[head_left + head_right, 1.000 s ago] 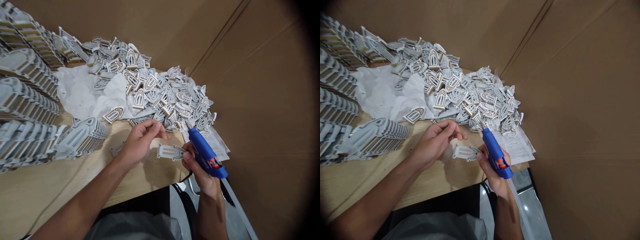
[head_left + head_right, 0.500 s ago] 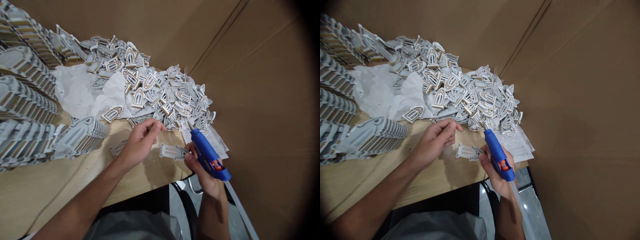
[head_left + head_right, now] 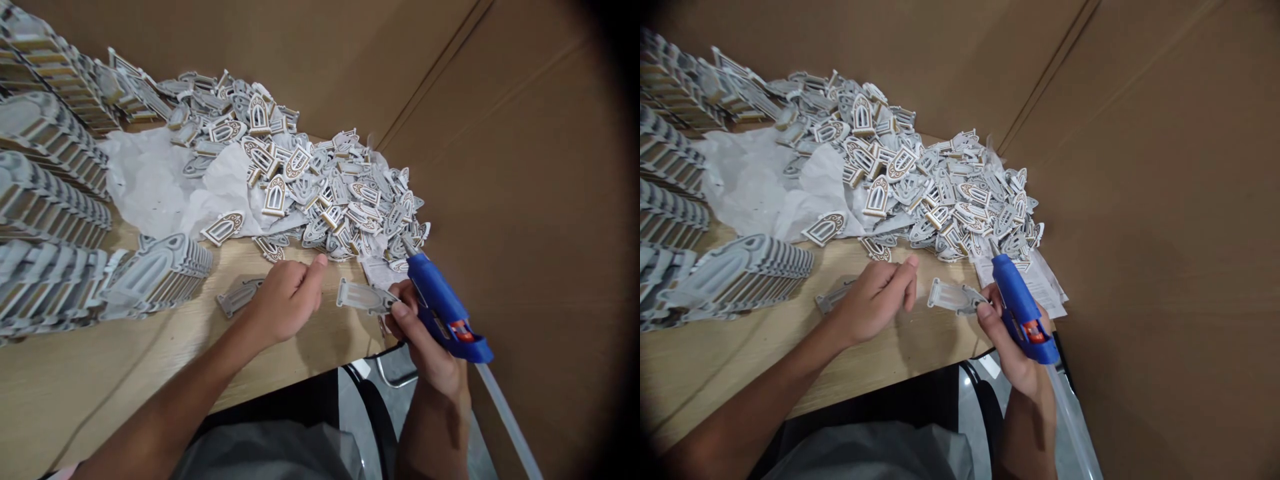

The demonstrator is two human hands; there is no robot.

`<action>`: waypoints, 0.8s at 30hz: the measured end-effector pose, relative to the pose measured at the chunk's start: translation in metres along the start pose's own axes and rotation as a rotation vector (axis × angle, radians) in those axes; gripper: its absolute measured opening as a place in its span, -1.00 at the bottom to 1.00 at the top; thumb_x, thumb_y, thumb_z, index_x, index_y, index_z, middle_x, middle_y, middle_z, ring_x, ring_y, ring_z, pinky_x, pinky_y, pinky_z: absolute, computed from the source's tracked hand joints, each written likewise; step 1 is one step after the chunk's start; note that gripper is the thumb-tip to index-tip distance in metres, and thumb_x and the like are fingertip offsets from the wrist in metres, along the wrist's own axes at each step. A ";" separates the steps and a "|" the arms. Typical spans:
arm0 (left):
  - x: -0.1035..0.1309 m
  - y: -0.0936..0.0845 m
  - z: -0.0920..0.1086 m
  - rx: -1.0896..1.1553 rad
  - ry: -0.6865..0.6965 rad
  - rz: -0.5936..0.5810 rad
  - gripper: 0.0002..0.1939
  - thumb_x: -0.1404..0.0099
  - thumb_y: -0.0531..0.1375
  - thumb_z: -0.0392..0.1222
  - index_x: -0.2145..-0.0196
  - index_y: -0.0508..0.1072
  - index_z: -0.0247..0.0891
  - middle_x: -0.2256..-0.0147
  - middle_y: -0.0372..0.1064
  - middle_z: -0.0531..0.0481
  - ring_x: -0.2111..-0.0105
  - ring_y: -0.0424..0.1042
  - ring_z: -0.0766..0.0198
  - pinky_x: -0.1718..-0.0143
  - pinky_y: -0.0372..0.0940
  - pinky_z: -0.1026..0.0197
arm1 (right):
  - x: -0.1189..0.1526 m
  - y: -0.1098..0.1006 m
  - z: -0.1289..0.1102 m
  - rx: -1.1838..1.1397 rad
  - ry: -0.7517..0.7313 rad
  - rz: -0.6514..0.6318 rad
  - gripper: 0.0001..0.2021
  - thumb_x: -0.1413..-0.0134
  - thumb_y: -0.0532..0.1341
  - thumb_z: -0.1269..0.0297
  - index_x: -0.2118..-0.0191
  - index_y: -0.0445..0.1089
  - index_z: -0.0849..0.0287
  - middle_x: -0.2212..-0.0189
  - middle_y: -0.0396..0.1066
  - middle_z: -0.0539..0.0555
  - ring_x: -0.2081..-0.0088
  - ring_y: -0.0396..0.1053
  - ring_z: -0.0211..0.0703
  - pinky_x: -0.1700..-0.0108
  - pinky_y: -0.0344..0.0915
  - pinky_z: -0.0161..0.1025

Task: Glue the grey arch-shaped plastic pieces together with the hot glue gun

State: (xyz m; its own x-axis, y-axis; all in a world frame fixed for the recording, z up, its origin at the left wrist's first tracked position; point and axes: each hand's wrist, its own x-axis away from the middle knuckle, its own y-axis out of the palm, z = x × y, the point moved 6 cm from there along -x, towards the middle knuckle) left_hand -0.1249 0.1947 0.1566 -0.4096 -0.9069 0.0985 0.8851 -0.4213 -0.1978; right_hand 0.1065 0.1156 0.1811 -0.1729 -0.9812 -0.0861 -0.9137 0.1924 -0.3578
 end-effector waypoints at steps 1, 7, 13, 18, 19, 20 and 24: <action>0.000 0.002 -0.002 0.033 -0.025 -0.044 -0.27 -0.64 -0.05 0.11 0.69 0.23 -0.18 0.69 0.04 0.09 0.60 0.14 0.32 0.39 0.08 0.13 | 0.000 -0.002 0.001 0.005 0.005 0.015 -0.67 -0.30 0.43 0.02 0.30 0.33 0.06 0.29 0.38 0.03 0.41 0.29 -0.18 0.43 0.24 -0.22; -0.002 -0.001 0.009 0.704 0.073 -0.087 -0.31 -0.56 0.15 0.19 0.66 0.11 -0.18 0.54 0.33 0.00 0.53 0.23 0.31 0.44 0.16 0.17 | 0.000 0.001 -0.004 0.022 0.029 0.017 -0.65 -0.29 0.44 0.02 0.31 0.32 0.07 0.30 0.40 0.02 0.40 0.30 -0.19 0.41 0.24 -0.22; -0.004 -0.011 0.015 0.629 0.221 0.082 -0.69 -0.55 0.27 0.06 0.27 0.59 -0.19 -0.09 0.66 -0.17 -0.13 0.58 0.05 -0.15 0.40 0.06 | 0.003 0.012 -0.013 0.009 0.013 -0.057 -0.68 -0.35 0.41 0.13 0.33 0.30 0.08 0.32 0.38 -0.01 0.42 0.26 -0.23 0.41 0.19 -0.23; 0.000 0.001 0.016 0.249 0.232 -0.055 -0.79 -0.51 0.31 -0.05 0.03 0.68 -0.16 0.00 0.68 -0.10 -0.01 0.60 0.07 -0.11 0.40 0.07 | 0.002 0.012 -0.021 0.068 -0.021 -0.054 -0.73 -0.32 0.41 0.19 0.33 0.34 0.08 0.38 0.35 -0.05 0.41 0.27 -0.22 0.37 0.23 -0.24; 0.001 0.003 0.017 0.210 0.238 -0.084 -0.81 -0.48 0.33 -0.07 0.07 0.69 -0.17 0.06 0.69 -0.10 0.03 0.60 0.07 -0.07 0.40 0.07 | 0.001 0.012 -0.023 0.080 -0.028 -0.054 -0.75 -0.33 0.41 0.19 0.33 0.36 0.08 0.40 0.35 -0.05 0.42 0.27 -0.22 0.37 0.23 -0.24; 0.002 0.004 0.018 0.183 0.248 -0.099 -0.84 -0.45 0.35 -0.10 0.11 0.69 -0.18 0.11 0.69 -0.09 0.07 0.60 0.08 -0.04 0.39 0.08 | 0.001 0.012 -0.025 0.087 -0.035 -0.054 -0.76 -0.32 0.41 0.20 0.32 0.37 0.08 0.41 0.35 -0.05 0.42 0.27 -0.22 0.38 0.23 -0.24; 0.001 0.004 0.018 0.131 0.263 -0.089 -0.92 -0.37 0.40 -0.17 0.23 0.69 -0.20 0.22 0.67 -0.06 0.20 0.56 0.14 0.08 0.37 0.11 | -0.001 0.015 -0.033 0.119 -0.069 -0.057 -0.80 -0.29 0.40 0.24 0.34 0.40 0.08 0.43 0.37 -0.04 0.43 0.29 -0.20 0.39 0.26 -0.25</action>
State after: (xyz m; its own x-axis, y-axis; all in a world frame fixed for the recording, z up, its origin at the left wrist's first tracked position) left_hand -0.1181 0.1921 0.1732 -0.5150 -0.8441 -0.1491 0.8570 -0.5105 -0.0705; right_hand 0.0809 0.1194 0.2060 -0.0926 -0.9879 -0.1241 -0.8706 0.1408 -0.4714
